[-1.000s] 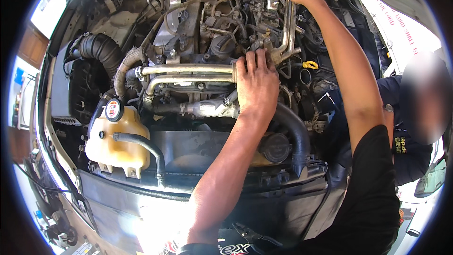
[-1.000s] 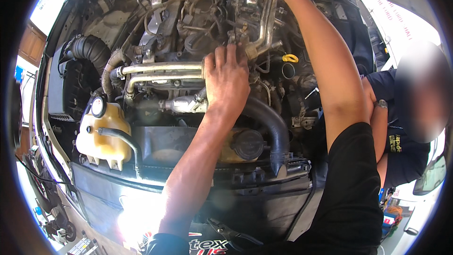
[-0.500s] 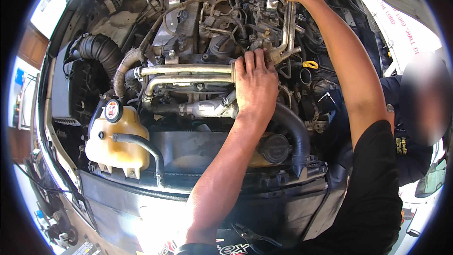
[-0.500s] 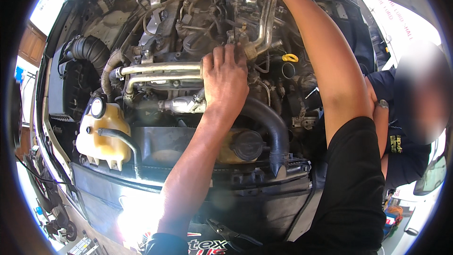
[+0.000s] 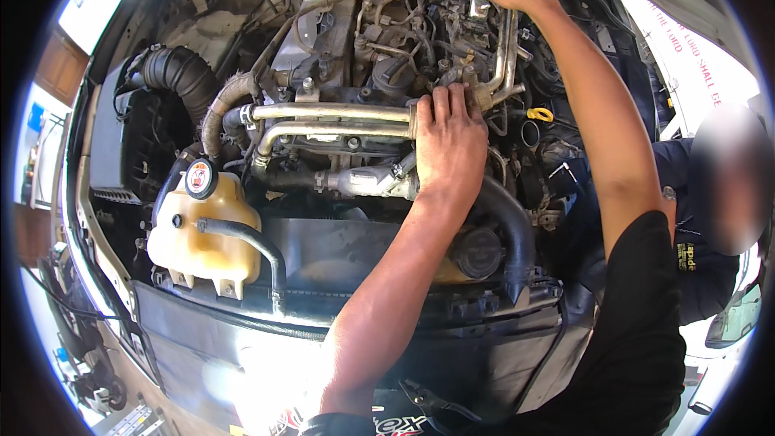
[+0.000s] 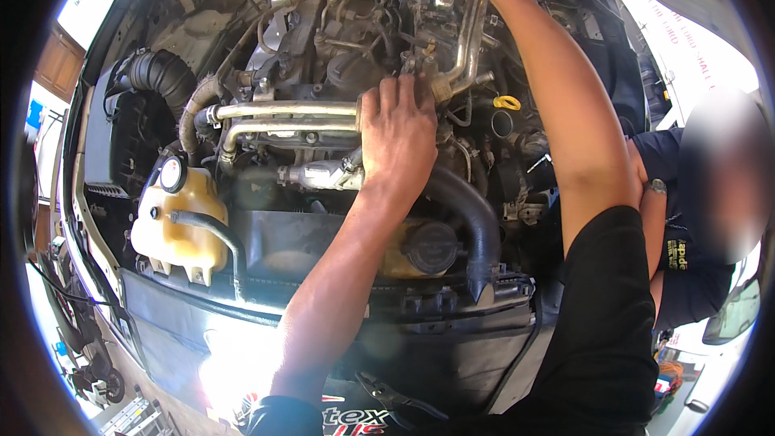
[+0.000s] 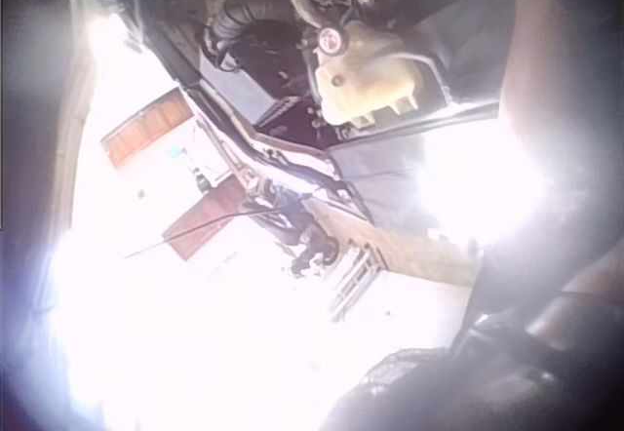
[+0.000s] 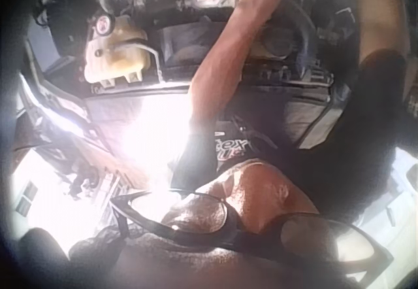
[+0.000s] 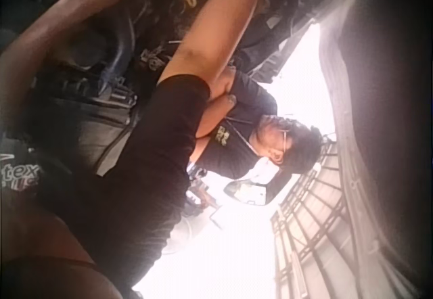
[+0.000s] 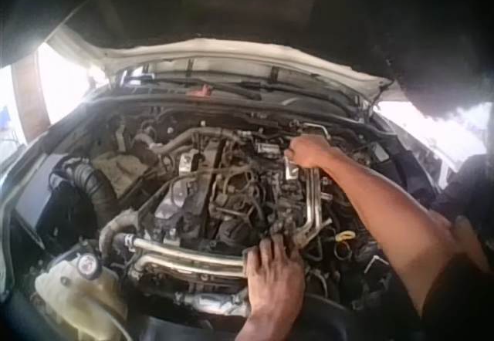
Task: The person works on a car engine with the hood open, using a wrench and pliers to loosen and tighten hose clamps and fittings. They repeatedly adjust metal pipes and hoses near the coolant reservoir and engine block, occasionally reaching for tools from a nearby toolbox.
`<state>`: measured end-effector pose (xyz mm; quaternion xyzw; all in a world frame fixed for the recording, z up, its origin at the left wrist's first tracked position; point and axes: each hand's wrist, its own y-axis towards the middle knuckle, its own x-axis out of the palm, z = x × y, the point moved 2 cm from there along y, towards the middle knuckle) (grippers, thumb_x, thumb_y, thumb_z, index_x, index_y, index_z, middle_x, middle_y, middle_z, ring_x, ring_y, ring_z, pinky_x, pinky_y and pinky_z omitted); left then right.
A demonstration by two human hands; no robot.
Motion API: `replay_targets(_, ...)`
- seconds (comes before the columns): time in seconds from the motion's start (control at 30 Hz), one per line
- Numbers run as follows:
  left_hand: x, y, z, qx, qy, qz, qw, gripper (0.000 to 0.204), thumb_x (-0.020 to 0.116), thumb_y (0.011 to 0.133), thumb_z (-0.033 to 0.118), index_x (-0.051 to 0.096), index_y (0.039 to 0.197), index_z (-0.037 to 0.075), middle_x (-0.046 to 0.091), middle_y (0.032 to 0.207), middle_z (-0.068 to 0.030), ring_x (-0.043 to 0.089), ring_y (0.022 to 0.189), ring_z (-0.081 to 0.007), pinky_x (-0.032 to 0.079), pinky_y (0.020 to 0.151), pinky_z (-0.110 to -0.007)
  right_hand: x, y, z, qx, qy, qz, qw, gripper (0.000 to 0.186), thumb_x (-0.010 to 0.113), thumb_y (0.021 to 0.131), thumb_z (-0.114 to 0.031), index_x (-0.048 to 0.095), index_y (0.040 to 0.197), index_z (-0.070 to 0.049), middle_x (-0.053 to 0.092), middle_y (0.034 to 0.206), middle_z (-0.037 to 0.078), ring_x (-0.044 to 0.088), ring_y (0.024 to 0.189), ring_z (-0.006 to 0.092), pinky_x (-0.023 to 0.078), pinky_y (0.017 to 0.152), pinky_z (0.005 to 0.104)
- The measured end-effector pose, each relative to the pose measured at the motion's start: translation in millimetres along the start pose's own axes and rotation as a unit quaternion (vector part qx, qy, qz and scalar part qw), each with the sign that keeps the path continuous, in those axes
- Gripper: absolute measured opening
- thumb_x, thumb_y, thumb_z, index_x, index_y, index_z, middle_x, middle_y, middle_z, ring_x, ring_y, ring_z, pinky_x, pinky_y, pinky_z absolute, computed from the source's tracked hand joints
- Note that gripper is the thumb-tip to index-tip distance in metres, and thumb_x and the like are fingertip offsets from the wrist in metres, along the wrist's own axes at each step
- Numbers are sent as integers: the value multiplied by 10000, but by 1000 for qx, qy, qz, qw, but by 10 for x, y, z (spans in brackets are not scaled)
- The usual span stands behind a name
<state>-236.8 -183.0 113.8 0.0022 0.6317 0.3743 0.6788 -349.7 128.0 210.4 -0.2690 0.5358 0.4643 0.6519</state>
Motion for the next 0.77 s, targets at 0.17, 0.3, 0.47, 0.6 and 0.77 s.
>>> replay_targets(0.17, -18, -36, -106, -7, 19, -17, 1000, 551, 650, 889, 151, 642, 1409, -30, 605, 1281, -129, 517, 1224, -299, 391, 1058, -443, -466, -153, -449, 26, -12, -89, 996, 630, 506, 1085, -560, 737, 1013, 22, 722, 981, 240, 691, 921, 411, 542, 855, 558)
replay_targets(0.3, -1, -7, -18, 2, 15, 6, 1000, 557, 666, 856, 124, 655, 1392, -26, 613, 1223, -124, 535, 1181, -297, 416, 1011, -438, -337, -154, -187, -17, 20, -55, 998, 637, 530, 1096, -488, 735, 902, 83, 711, 896, 250, 686, 848, 424, 534, 821, 574)
replay_targets(0.47, -47, 5, -33, -6, 9, -50, 999, 570, 644, 911, 163, 611, 1445, -36, 589, 1333, -136, 501, 1264, -299, 369, 1100, -447, -290, -100, -230, 33, 22, -30, 999, 616, 546, 1089, -460, 750, 882, 83, 718, 889, 262, 697, 876, 440, 542, 825, 572)
replay_targets(0.6, -44, -30, -97, -14, 12, -76, 997, 577, 633, 936, 181, 592, 1467, -42, 577, 1391, -145, 482, 1311, -301, 347, 1138, -451, -473, -179, -381, 0, 80, -111, 991, 609, 514, 1104, -470, 757, 944, 64, 735, 932, 249, 702, 901, 422, 539, 844, 563)
replay_targets(0.77, -45, 4, -45, -16, 4, -90, 996, 600, 632, 938, 184, 569, 1489, -45, 561, 1411, -145, 474, 1317, -301, 341, 1152, -457, -118, 15, -193, -14, -49, -20, 998, 597, 519, 1105, -488, 766, 970, 38, 731, 911, 213, 697, 858, 388, 547, 824, 546)
